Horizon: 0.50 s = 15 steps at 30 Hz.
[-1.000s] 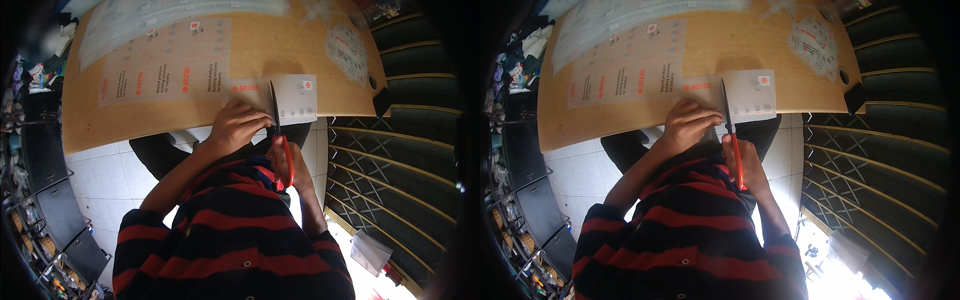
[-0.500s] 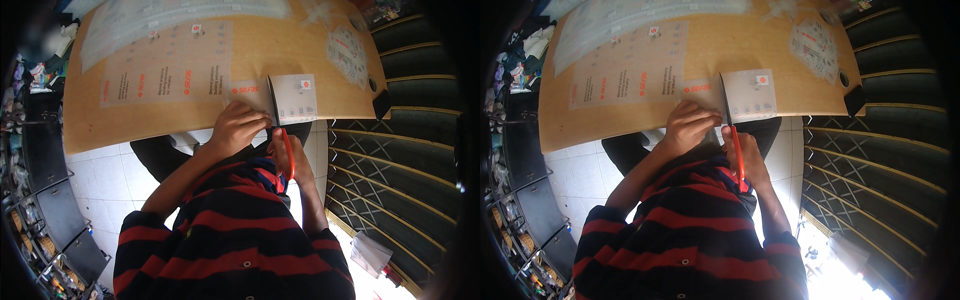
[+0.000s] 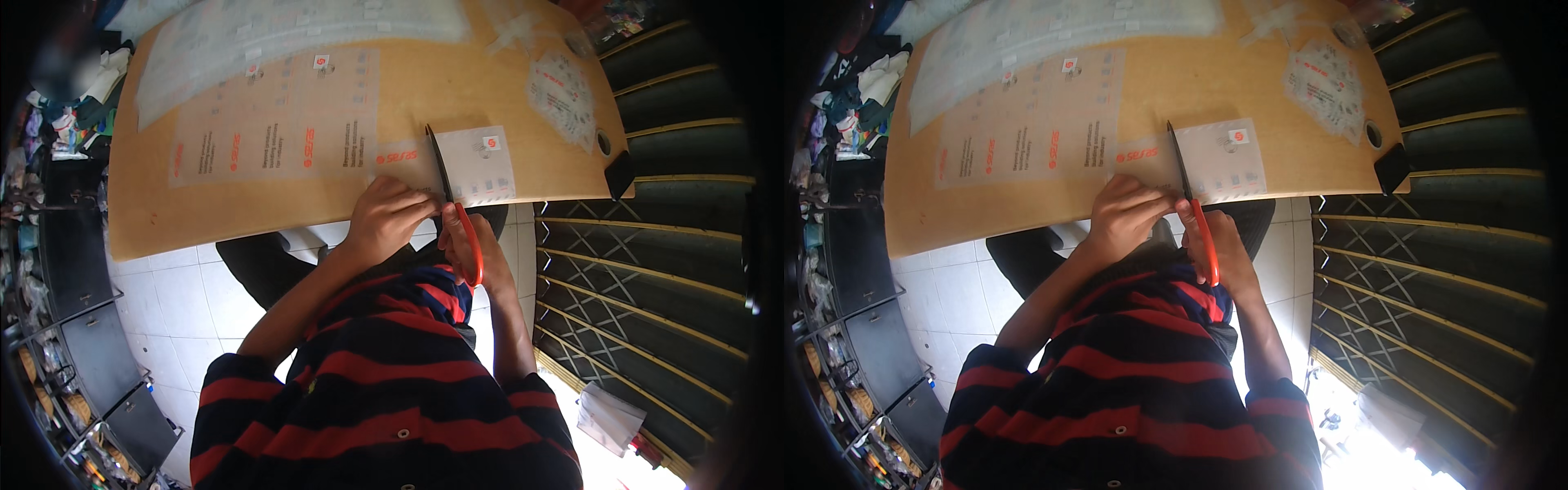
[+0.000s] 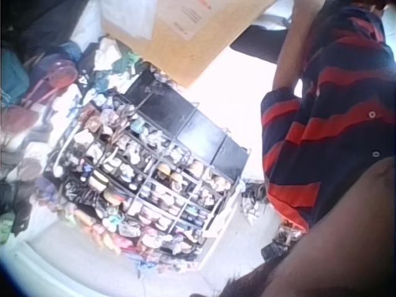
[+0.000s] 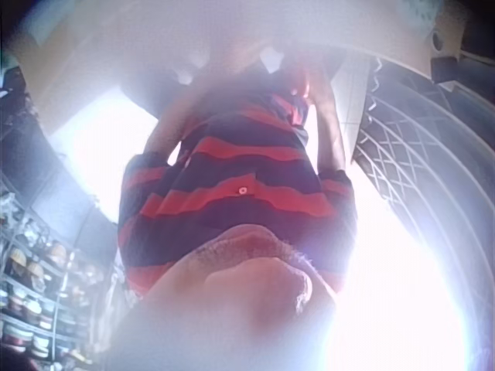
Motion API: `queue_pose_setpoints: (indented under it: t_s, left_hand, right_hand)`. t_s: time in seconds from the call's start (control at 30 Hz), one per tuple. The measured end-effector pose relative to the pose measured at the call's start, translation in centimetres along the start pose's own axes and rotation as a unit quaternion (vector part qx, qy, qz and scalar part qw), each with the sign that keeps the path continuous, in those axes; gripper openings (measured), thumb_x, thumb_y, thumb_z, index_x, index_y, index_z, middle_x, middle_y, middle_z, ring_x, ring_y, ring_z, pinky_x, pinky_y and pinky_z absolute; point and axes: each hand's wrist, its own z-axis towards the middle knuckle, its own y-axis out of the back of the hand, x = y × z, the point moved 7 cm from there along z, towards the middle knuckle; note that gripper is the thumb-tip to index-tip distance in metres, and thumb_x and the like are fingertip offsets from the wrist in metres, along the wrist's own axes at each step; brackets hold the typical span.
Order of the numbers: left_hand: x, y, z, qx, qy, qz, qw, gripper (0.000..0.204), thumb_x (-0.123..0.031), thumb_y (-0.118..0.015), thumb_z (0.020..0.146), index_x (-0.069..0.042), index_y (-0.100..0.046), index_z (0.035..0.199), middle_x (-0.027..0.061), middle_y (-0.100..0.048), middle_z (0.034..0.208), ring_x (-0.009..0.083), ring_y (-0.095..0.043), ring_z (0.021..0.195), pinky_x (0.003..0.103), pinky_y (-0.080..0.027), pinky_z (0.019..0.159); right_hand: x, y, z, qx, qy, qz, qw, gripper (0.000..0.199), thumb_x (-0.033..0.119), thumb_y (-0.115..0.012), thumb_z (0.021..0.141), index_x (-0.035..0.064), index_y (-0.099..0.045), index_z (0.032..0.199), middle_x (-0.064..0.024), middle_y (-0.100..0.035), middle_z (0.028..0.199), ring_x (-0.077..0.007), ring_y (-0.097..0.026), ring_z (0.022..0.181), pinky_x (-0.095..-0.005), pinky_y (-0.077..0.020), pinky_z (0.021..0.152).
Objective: The person uses red-handled scissors to cut a large sheet of translucent paper with printed text and logos into smaller rectangular pieces. They hold the paper steady with their left hand while cutting with their right hand, repeatedly trimming the edges and separating sections on a wooden table.
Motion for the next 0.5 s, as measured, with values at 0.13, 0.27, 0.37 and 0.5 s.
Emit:
queue_pose_setpoints:
  t_s: [0.13,0.27,0.37,0.5]
  left_hand:
    - [0.02,0.18,0.0,-0.009,-0.001,0.001,1.0,0.016,-0.003,-0.075,0.074,-0.008,-0.074,0.089,-0.0014,-0.071,0.092,0.0196,-0.065,0.086,0.037,-0.048,0.078]
    - [0.09,0.06,-0.09,0.012,-0.007,-0.013,1.0,0.015,-0.002,-0.075,0.074,-0.007,-0.074,0.088,-0.0004,-0.071,0.093,0.0204,-0.065,0.087,0.037,-0.048,0.078]
    - [0.18,0.04,-0.27,0.017,-0.009,-0.013,1.0,0.016,-0.001,-0.076,0.073,-0.007,-0.073,0.087,0.0003,-0.071,0.092,0.0213,-0.064,0.084,0.037,-0.047,0.077]
    - [0.1,0.24,-0.32,0.035,0.001,-0.009,0.999,0.015,-0.002,-0.077,0.074,-0.006,-0.073,0.087,0.0015,-0.071,0.09,0.0229,-0.063,0.08,0.038,-0.046,0.076]
  right_hand:
    - [0.17,0.13,-0.01,0.008,0.004,0.013,1.0,0.087,0.07,-0.031,0.101,-0.006,-0.058,0.068,-0.0059,-0.047,0.042,-0.0158,-0.051,0.034,-0.028,-0.0414,0.039]
    - [0.08,0.17,0.18,0.021,0.012,0.024,0.999,0.087,0.07,-0.032,0.101,-0.0053,-0.057,0.067,-0.0067,-0.048,0.042,-0.0163,-0.052,0.033,-0.0275,-0.0417,0.039]
    - [0.77,0.3,-0.03,0.019,-0.002,0.044,0.999,0.087,0.071,-0.034,0.1,-0.0054,-0.057,0.067,-0.0071,-0.048,0.042,-0.0168,-0.052,0.033,-0.0272,-0.0421,0.038]
    - [0.2,0.58,0.2,0.023,-0.015,0.033,0.999,0.085,0.071,-0.039,0.099,-0.0053,-0.056,0.066,-0.0079,-0.048,0.043,-0.018,-0.053,0.033,-0.0281,-0.0424,0.037]
